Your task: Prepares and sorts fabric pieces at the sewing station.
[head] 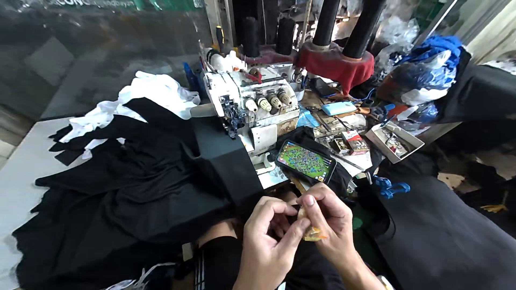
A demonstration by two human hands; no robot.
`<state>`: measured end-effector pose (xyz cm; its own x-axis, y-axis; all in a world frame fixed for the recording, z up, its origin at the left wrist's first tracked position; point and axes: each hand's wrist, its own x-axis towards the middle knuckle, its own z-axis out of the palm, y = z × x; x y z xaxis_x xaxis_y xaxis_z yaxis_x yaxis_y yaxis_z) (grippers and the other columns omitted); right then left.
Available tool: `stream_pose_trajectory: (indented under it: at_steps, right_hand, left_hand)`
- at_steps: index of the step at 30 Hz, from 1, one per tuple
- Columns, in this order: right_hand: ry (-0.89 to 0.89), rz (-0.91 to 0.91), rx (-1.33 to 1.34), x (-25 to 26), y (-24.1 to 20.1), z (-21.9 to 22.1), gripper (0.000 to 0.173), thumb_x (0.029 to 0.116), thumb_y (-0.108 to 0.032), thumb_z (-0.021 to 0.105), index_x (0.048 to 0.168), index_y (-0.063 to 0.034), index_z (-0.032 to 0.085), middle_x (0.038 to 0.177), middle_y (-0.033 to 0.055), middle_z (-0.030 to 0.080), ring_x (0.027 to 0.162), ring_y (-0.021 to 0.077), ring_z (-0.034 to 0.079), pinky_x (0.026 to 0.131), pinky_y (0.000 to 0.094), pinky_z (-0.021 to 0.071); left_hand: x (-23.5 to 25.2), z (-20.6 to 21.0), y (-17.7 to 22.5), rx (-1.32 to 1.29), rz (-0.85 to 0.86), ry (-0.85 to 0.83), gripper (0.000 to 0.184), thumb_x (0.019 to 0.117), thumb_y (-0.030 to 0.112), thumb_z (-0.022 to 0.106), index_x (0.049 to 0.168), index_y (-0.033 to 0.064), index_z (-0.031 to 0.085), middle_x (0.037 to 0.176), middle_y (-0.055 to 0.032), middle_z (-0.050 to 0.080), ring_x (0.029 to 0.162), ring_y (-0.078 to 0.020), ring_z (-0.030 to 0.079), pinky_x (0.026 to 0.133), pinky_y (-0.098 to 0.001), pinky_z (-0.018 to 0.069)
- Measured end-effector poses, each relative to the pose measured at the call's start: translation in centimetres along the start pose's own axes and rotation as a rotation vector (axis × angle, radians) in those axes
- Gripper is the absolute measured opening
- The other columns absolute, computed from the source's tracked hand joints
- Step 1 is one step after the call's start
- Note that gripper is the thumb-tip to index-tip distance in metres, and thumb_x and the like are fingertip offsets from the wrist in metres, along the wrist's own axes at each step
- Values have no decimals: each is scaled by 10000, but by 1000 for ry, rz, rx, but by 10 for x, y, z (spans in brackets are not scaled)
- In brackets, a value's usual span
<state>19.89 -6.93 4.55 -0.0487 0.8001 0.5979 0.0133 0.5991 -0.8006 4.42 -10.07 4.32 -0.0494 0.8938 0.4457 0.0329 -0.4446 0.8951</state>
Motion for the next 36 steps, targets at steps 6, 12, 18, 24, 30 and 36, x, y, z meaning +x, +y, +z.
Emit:
stream_pose_trajectory:
  at_steps: [6,12,18,24,30,36]
  right_hand:
    - [-21,-10,-15,1,-1,-2,187,1036,-146,587,989,-28,726,869,70,652,691,150,634,580,279,568]
    - [-56,-5,-29,0,1,-5,221,1048,-167,557,1002,-35,728,897,60,661,724,140,642,596,278,571]
    - [-39,-23,-50,1,3,-12,265,1061,-149,519,994,-23,742,929,71,689,788,156,664,656,292,587]
    - [0,-30,-42,4,3,-17,281,1063,-159,515,997,-24,753,934,77,694,769,154,654,646,289,578]
    - [103,-73,-26,10,8,-19,312,1071,-177,486,976,-46,753,901,59,689,850,169,645,758,309,557]
    - [153,-82,69,14,1,-24,322,1080,-179,479,983,-44,754,932,69,701,897,176,654,809,313,556]
  left_hand:
    - [-3,-1,-1,102,29,26,177,870,217,822,1001,112,766,1013,-19,685,732,-127,659,530,-256,578]
    - [-2,0,-1,6,-43,4,149,884,172,797,985,71,754,989,-50,685,710,-151,655,531,-272,578]
    - [1,-4,1,-130,-163,-40,148,905,152,777,958,19,739,958,-110,691,704,-201,662,564,-311,594]
    - [5,-5,3,-279,-274,4,176,918,102,755,999,-45,702,871,-175,665,598,-215,605,487,-315,529]
    - [19,-10,11,-414,-381,22,180,944,75,712,1039,-74,673,799,-174,640,570,-170,572,491,-288,503]
    - [48,-25,28,-597,-383,-39,156,970,89,678,1049,-45,668,727,-130,616,541,-112,544,488,-245,469]
